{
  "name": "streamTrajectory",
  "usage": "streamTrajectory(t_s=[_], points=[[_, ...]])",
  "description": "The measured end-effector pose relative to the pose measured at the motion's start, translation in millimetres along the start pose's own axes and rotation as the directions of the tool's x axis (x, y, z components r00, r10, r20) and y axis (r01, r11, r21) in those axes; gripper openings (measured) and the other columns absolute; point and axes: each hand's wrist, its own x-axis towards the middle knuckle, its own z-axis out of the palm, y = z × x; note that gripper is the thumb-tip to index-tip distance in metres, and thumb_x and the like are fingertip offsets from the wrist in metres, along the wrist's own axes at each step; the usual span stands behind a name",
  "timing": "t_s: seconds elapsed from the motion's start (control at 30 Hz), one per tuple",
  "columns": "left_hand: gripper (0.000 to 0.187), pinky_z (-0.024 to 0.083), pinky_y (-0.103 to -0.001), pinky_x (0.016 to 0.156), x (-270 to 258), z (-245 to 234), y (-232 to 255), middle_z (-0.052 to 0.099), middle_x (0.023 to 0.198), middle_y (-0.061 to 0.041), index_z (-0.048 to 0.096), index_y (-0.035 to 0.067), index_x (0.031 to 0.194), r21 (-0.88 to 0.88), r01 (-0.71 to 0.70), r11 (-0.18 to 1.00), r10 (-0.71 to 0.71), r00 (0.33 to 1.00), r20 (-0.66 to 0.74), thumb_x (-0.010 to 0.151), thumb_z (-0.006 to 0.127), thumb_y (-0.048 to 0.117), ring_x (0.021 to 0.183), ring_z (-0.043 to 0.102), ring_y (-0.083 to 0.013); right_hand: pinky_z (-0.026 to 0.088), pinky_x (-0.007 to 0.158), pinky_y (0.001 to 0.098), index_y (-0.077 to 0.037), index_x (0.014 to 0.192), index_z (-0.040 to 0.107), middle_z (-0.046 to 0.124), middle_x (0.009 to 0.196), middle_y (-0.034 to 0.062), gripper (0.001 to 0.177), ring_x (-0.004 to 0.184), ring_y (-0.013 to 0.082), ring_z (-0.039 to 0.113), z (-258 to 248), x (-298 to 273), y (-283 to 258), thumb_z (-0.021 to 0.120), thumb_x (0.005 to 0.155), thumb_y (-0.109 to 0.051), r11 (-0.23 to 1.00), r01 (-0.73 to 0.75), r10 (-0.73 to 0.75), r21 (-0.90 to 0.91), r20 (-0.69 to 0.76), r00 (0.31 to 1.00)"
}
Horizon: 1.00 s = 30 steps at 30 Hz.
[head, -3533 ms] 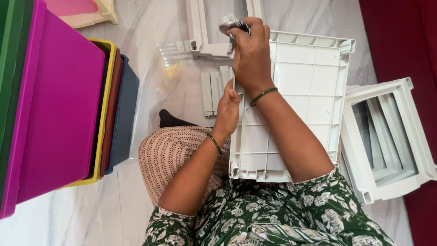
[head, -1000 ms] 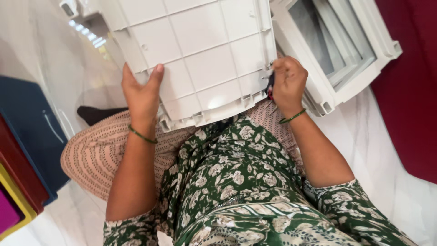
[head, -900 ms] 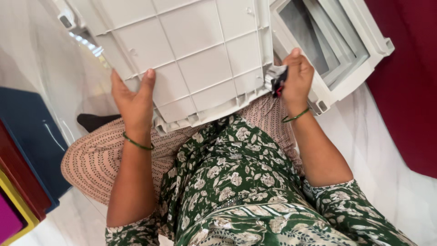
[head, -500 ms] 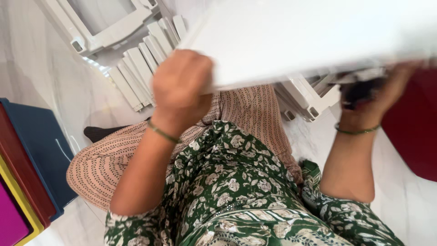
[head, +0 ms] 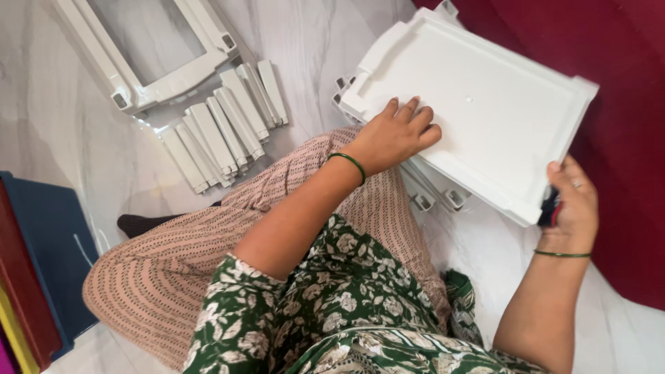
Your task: The person assembles a white plastic storage unit by inserting square plastic legs into the corners of a frame and attaching a white plastic base. The person handles the frame, legs, and base by hand, snapping the parts together on the floor.
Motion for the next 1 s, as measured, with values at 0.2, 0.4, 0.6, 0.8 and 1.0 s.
streamTrajectory(t_s=[0.2,0.4,0.6,0.8,1.0], points=[[0.048,0.042,-0.060,0.103,16.2,38.2,-4.9,0.053,0.141,-0.016,0.053,0.010,0.126,-0.011,0.180,0.984,-0.171,0.950,0.263,0.080,0.064,0.008,0.133,0.051,-0.0382,0.056,0.100,0.0320,0.002,0.141,0.058,0.065,0.132,0.0127,0.043,0.113,0.0181,0.069,-20.6,14.9,53.2,0.064,0.099,0.001,0.997,-0.073,0.065,-0.039,-0.166,0.984],[0.049,0.043,-0.059,0.108,18.6,67.4,0.9,0.045,0.152,-0.013,0.051,0.014,0.136,-0.078,0.307,0.948,-0.268,0.910,0.317,0.090,0.064,0.005,0.145,0.042,-0.0383,0.055,0.087,0.0250,0.003,0.138,0.064,0.066,0.121,0.0081,0.039,0.102,0.0129,0.065,-36.6,18.8,67.6,0.075,0.101,-0.005,0.940,-0.089,0.021,-0.329,-0.205,0.979],[0.061,0.039,-0.063,0.109,27.7,66.3,3.7,0.038,0.159,-0.012,0.048,0.015,0.140,-0.071,0.351,0.934,-0.309,0.890,0.336,0.085,0.074,0.008,0.148,0.036,-0.0361,0.051,0.081,0.0302,0.008,0.132,0.066,0.070,0.114,0.0143,0.043,0.095,0.0167,0.064,-46.7,24.0,69.1,0.080,0.102,-0.019,0.697,-0.151,0.020,-0.701,-0.192,0.981],[0.096,0.019,-0.060,0.122,19.6,57.0,2.1,0.028,0.162,-0.009,0.043,0.016,0.145,-0.246,0.450,0.859,-0.311,0.838,0.448,0.064,0.090,0.035,0.153,0.020,-0.0310,0.052,0.088,0.0335,0.010,0.138,0.064,0.070,0.120,0.0186,0.055,0.105,0.0218,0.067,-40.3,26.2,74.8,0.081,0.102,-0.027,0.534,-0.114,-0.056,-0.837,-0.170,0.984],[0.085,0.017,-0.057,0.126,14.7,49.7,8.6,0.030,0.163,-0.010,0.046,0.016,0.145,-0.215,0.442,0.871,-0.356,0.869,0.344,0.072,0.086,0.035,0.154,0.023,-0.0302,0.054,0.082,0.0474,0.009,0.132,0.067,0.071,0.107,0.0327,0.058,0.094,0.0421,0.069,-13.2,19.9,33.0,0.090,0.094,-0.027,-0.084,-0.019,-0.193,-0.996,-0.003,0.981]])
